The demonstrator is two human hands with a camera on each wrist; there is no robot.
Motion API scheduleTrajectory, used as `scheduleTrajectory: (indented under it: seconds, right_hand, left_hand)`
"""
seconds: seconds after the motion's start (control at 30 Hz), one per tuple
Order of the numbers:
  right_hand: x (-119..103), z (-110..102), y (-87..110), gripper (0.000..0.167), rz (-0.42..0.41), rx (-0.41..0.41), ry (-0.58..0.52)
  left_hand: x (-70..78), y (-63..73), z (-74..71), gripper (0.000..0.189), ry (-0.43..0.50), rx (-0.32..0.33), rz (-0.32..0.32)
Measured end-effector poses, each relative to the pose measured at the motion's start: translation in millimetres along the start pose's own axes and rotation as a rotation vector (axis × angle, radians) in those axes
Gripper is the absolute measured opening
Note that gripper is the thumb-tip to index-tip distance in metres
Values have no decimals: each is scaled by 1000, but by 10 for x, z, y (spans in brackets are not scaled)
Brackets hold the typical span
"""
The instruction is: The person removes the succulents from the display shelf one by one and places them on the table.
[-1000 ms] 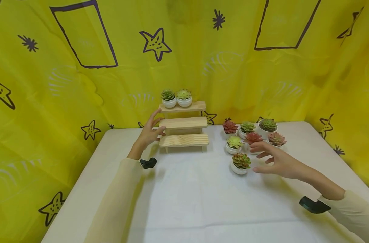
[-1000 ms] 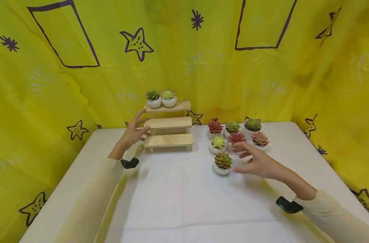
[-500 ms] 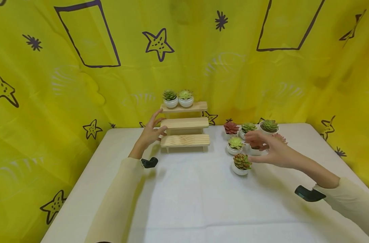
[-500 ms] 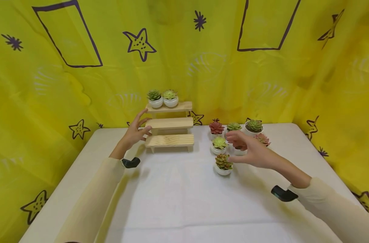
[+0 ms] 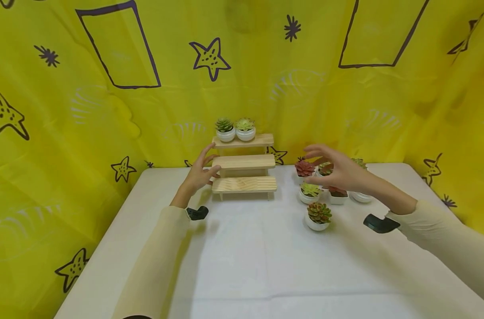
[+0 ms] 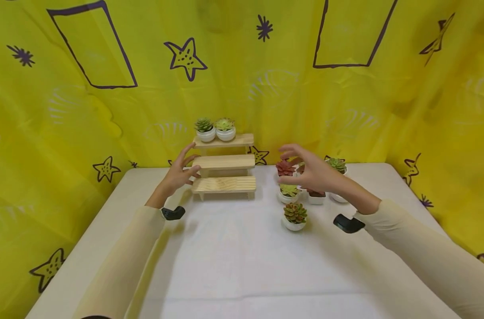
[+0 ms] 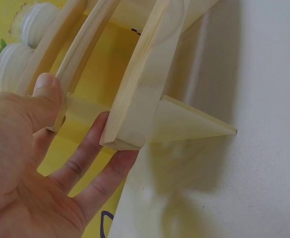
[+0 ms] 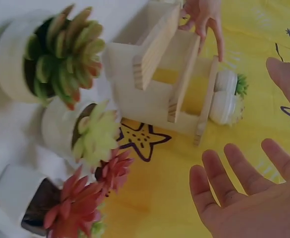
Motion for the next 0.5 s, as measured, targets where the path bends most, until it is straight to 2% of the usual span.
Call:
scheduleTrajectory:
  seconds: [0.5]
  right_hand:
    - [-140, 92, -682, 72, 64, 19, -61]
  left_hand:
    - [-2, -9, -7, 76, -13, 15, 0]
Point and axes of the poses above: each hand's wrist, its own y-axis away from the middle knuckle, its own z-axis out of the palm, x = y × z, the point moved 7 cm from there along -y, towards the middle knuckle, and after that the axes turned 2 degrees about z, right-handed, at the moved point
